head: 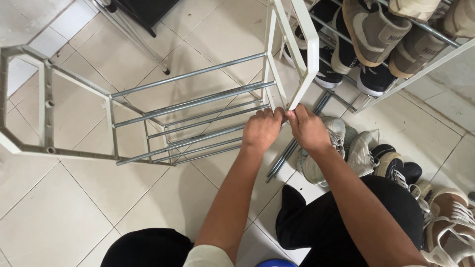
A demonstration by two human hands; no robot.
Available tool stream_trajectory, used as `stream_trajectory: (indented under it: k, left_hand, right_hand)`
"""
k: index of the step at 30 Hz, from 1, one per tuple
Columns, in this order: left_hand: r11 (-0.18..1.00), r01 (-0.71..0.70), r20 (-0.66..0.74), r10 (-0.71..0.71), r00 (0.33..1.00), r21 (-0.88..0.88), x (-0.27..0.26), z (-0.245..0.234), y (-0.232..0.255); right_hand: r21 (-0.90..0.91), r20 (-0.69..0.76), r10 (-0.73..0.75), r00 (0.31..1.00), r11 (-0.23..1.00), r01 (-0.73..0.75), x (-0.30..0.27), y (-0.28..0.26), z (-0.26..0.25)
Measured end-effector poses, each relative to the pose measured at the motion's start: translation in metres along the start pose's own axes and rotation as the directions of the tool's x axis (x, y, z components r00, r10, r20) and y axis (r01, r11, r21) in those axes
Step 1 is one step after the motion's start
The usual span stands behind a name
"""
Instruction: The person assembles a metal rack by inserting metal rods into white plastic side frames. They repeatedly pick up rods, align them with the frame slots, and push them into place, gradually building the rack structure.
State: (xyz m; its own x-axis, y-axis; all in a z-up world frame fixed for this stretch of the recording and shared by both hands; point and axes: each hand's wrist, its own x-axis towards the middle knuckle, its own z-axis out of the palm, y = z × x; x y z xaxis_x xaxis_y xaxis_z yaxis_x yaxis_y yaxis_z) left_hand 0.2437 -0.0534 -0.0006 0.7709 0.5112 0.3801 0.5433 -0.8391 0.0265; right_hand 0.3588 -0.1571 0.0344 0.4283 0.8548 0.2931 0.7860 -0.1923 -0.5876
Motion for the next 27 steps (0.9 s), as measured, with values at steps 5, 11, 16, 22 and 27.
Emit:
stream_trajectory:
  k: [5,11,16,22,27]
  left_hand:
    - [0.985,0.051,0.092,-0.036,0.995,-0.164,0.008,-0.011,-0.008]
    - [0.979,0.104,0.276,-0.053,0.96,-0.177,0.015,-0.021,-0.012]
    - [0.977,0.114,0.25,-0.067,0.966,-0.179,0.015,-0.023,-0.01]
    - [0.969,0.155,0.323,-0.087,0.942,-0.191,0.021,-0.036,-0.011]
    - [0.953,0.218,0.456,-0.101,0.884,-0.212,0.03,-0.047,-0.017]
  right_hand:
    - [0.047,-0.051,-0.034,0.998,0.998,0.037,-0.001,0.004,0.003]
    - [0.064,-0.065,-0.026,0.998,0.997,0.03,0.003,0.004,0.005]
    - [0.09,-0.065,-0.014,0.998,0.996,0.02,0.004,0.002,0.004]
    - [0.132,-0.056,-0.021,0.998,0.991,0.028,0.006,0.0,0.002]
    - [0.107,0.009,-0.058,0.998,0.993,0.057,0.01,0.004,-0.001]
